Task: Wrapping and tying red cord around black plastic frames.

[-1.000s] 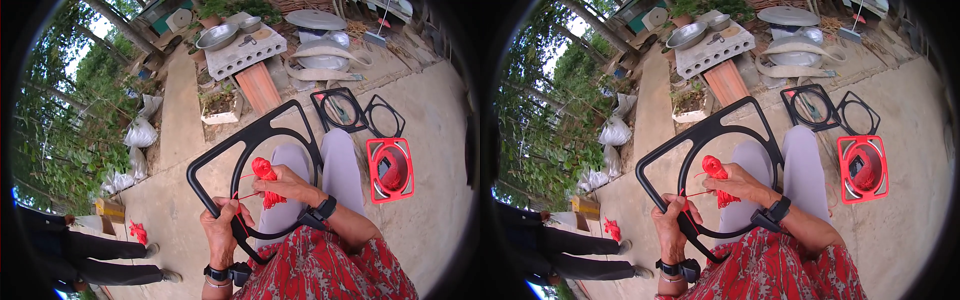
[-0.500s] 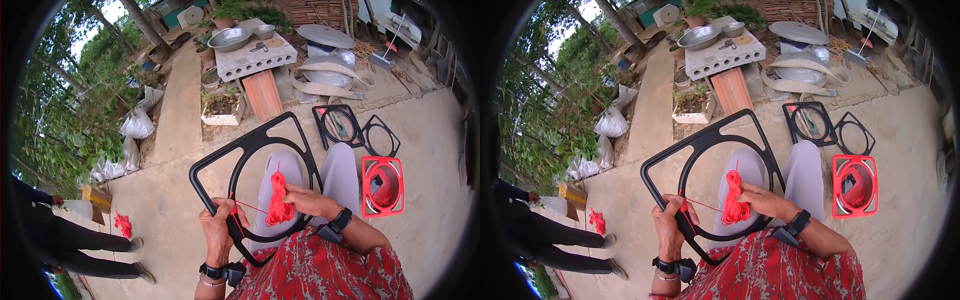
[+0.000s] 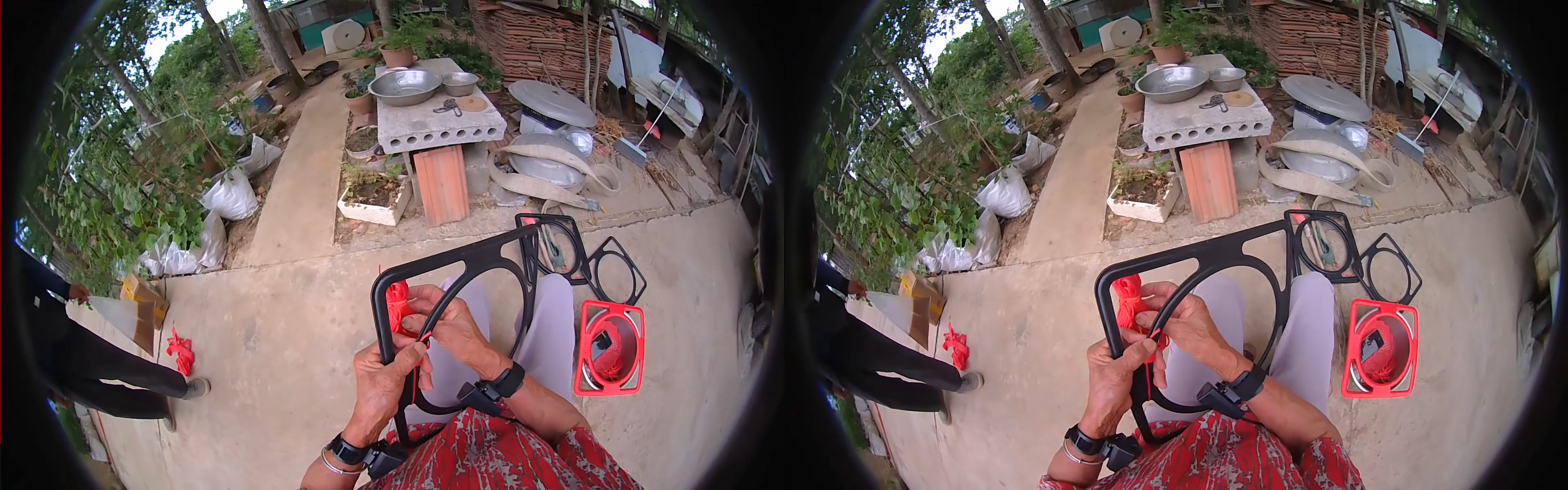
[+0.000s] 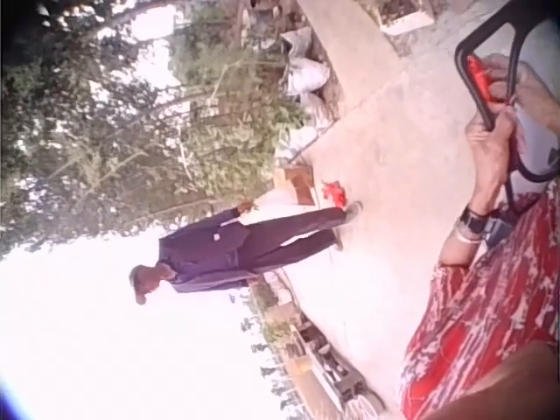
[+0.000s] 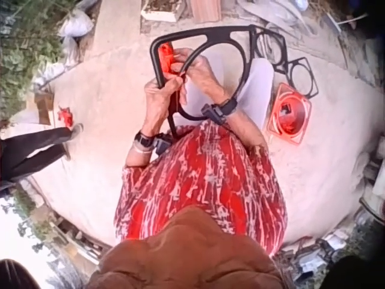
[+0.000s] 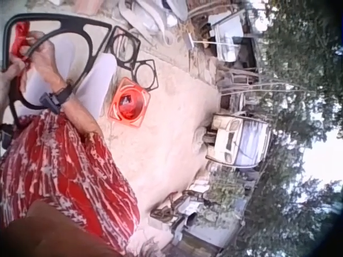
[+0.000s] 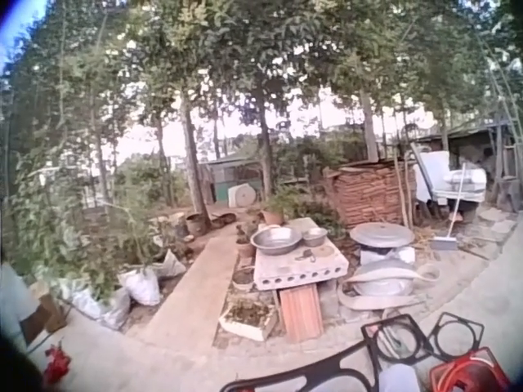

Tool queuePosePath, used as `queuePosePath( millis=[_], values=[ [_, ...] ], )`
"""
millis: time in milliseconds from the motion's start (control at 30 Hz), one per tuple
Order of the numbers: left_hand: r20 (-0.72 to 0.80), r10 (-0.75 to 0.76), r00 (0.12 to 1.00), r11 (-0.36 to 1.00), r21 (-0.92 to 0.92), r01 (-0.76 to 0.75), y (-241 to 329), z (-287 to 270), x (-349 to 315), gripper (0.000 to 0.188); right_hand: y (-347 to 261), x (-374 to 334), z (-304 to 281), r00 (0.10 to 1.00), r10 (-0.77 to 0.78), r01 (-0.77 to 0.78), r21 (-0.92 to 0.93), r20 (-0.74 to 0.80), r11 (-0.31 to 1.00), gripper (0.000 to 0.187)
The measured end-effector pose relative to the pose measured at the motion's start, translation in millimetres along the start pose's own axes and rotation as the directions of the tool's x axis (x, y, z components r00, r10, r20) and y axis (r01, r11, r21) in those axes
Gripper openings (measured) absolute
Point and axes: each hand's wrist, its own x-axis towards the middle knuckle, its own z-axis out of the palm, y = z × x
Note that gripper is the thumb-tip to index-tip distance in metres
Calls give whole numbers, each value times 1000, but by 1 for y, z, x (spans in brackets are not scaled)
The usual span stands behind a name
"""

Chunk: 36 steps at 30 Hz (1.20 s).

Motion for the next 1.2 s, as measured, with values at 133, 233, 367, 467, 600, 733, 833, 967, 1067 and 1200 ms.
queuePosePath(
  millis=[133,233,367,467,600,733,833,967,1067,1200],
  values=[
    [-20,11,1000,1000,0,-11,-1,-1,-2,7,11,-8,-4,996,91,-93,160,18,983,39],
    [-46,-12,999,1000,-10,12,-1,-3,-1,7,9,-14,-8,984,24,-99,425,178,900,46],
    [-43,6,999,1000,20,-5,-3,-1,1,6,-8,-23,-6,986,52,-106,364,156,925,54],
    [-15,9,1000,1000,-9,-9,-6,1,2,8,-34,-32,2,943,7,-143,384,333,912,67],
    [-11,54,998,999,-5,-54,-9,2,10,10,-34,-29,14,985,45,-95,302,170,949,79],
    [-4,88,996,995,49,-87,-14,5,20,13,-30,-19,30,993,92,-71,253,-72,965,57],
    [16,57,998,997,55,-58,-24,18,29,15,-34,-19,18,978,119,-70,262,-173,962,53],
    [25,97,995,995,4,-97,-35,18,26,15,-36,-19,37,958,61,18,271,-279,962,30],
    [-12,93,996,993,77,-92,-37,25,28,14,-29,-16,27,952,52,43,298,-303,954,25],
    [-14,140,990,982,127,-137,-34,32,30,11,-36,-15,32,940,6,99,290,-341,952,16]
  ],
)
